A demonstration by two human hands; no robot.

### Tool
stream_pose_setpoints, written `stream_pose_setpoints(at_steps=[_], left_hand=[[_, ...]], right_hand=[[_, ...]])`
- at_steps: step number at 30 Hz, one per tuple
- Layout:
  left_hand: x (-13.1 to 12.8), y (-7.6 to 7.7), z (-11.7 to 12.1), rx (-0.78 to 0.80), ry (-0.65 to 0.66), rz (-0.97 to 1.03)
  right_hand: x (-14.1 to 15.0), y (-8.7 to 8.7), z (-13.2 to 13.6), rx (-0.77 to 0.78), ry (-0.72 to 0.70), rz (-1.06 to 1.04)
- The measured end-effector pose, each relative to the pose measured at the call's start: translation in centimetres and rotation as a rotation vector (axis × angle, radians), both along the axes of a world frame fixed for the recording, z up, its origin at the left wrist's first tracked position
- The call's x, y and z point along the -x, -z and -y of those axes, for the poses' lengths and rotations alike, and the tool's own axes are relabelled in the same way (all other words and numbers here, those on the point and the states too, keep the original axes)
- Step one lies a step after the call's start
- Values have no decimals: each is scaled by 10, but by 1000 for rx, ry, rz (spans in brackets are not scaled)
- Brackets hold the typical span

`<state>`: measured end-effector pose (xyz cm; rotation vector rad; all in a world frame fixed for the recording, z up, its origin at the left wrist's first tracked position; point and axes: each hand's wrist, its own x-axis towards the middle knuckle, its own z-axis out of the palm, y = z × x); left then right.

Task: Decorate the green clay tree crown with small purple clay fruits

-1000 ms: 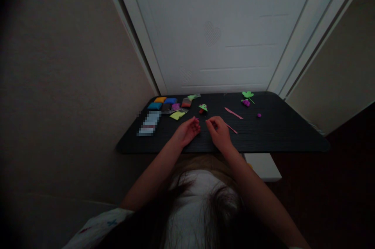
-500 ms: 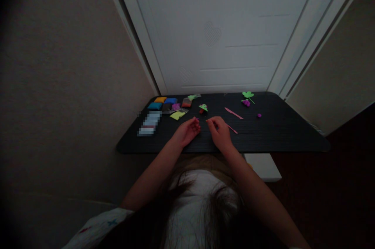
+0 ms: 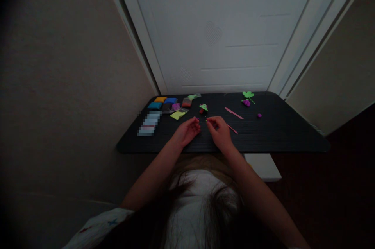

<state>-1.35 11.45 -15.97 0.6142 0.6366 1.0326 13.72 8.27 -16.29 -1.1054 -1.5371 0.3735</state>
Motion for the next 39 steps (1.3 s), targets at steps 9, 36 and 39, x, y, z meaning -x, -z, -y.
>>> stream_pose_setpoints(at_steps=[9, 36, 39], left_hand=[[1, 2, -1, -4, 7, 9], [12, 0, -10, 51, -291, 190], [15, 1, -13, 72, -327, 232]], right_hand=[[0, -4, 2, 6, 4, -25], [-1, 1, 0, 122, 22, -38], [-1, -1, 1, 125, 16, -31]])
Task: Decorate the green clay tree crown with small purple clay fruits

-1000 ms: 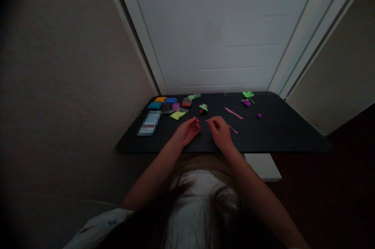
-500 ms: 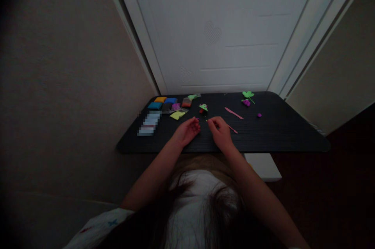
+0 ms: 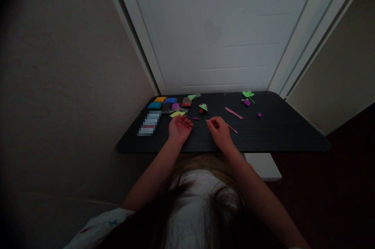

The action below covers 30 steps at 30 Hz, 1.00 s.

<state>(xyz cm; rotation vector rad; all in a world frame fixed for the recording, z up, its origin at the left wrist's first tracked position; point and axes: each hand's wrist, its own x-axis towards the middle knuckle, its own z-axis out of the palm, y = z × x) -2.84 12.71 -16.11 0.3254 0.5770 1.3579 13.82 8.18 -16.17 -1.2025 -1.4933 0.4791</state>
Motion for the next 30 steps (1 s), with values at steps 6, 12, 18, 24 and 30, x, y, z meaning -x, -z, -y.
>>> stream_pose_setpoints(at_steps=[6, 12, 18, 24, 30], left_hand=[[-2, -1, 2, 14, 8, 24], [-3, -1, 2, 10, 13, 30], [-2, -1, 2, 14, 18, 27], [-2, 0, 2, 15, 21, 22], [-2, 0, 2, 14, 27, 13]], right_hand=[[0, 0, -1, -16, -9, 15], [-1, 6, -4, -26, -32, 28], [-1, 5, -4, -15, -13, 26], [0, 0, -1, 0, 10, 32], [0, 0, 0, 7, 8, 74]])
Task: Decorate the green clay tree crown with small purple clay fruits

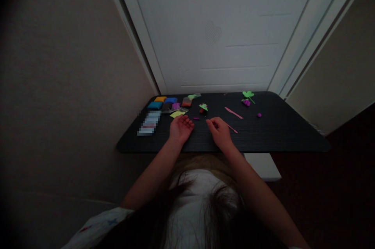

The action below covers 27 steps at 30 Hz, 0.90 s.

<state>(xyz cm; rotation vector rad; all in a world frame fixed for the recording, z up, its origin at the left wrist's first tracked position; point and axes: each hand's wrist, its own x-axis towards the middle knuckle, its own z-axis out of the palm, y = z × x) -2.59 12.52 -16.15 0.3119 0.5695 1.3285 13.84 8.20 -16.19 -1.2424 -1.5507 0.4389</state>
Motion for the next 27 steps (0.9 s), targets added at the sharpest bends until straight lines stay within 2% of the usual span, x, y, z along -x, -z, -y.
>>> stream_pose_setpoints(at_steps=[7, 13, 17, 27], left_hand=[[-1, -2, 1, -6, 0, -21], [-3, -3, 2, -8, 2, -40], [-3, -3, 2, -4, 3, -47], [-3, -5, 3, -10, 3, -68]], right_hand=[[-2, 9, -7, 17, -18, 115], [-7, 13, -13, 78, -118, 396], [-9, 18, -13, 118, -123, 523], [-13, 22, -17, 168, -150, 559]])
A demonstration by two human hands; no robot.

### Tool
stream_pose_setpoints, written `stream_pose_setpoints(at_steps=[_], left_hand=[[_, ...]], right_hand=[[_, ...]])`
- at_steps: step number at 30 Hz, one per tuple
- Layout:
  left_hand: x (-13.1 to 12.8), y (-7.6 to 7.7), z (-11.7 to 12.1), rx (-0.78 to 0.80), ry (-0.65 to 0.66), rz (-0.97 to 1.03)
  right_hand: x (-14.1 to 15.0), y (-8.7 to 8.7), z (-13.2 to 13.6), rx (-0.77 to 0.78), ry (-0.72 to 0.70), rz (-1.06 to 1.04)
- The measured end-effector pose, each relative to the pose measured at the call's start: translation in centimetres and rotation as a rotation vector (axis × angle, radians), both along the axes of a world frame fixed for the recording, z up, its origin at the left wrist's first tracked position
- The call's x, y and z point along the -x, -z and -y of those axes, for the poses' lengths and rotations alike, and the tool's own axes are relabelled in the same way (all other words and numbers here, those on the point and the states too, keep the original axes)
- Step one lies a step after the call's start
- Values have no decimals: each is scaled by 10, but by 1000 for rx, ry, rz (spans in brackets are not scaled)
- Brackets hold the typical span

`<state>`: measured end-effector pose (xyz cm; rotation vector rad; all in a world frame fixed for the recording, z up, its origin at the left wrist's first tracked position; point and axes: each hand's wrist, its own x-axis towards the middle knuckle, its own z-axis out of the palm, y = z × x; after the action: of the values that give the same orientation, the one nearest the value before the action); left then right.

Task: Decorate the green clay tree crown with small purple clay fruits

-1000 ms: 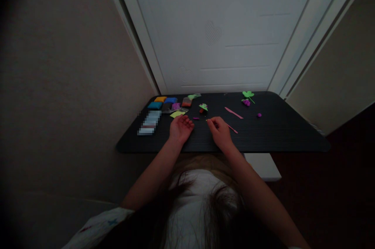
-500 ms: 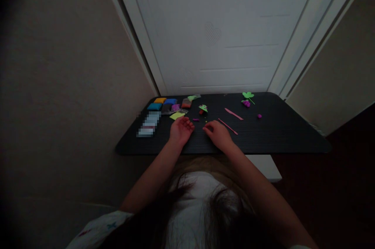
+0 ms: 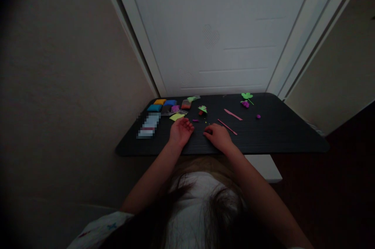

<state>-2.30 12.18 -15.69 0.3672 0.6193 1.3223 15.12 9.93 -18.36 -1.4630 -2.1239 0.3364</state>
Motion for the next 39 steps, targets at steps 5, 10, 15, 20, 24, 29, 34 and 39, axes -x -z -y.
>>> stream_pose_setpoints(at_steps=[5, 10, 15, 20, 24, 29, 34, 39], left_hand=[[0, 1, -1, -6, -7, -15], [1, 3, -2, -29, -13, -79], [-6, 6, -1, -135, -19, -285], [-22, 1, -13, -325, 4, -578], [-32, -5, -26, -461, -17, -729], [-38, 1, -30, -564, -58, -889], [-40, 9, -33, -598, -102, -1041], [-34, 6, -34, -648, -102, -1226]], right_hand=[[-5, -1, 3, 45, -13, -97], [-10, -7, 5, 82, 30, -246], [-17, -4, 2, 53, 130, -429], [-19, 1, -1, 46, 164, -535], [-17, 0, -1, 55, 157, -552], [-16, -3, 1, 84, 163, -545], [-16, -10, -4, 104, 160, -501], [-12, -21, -26, 12, 115, -359]])
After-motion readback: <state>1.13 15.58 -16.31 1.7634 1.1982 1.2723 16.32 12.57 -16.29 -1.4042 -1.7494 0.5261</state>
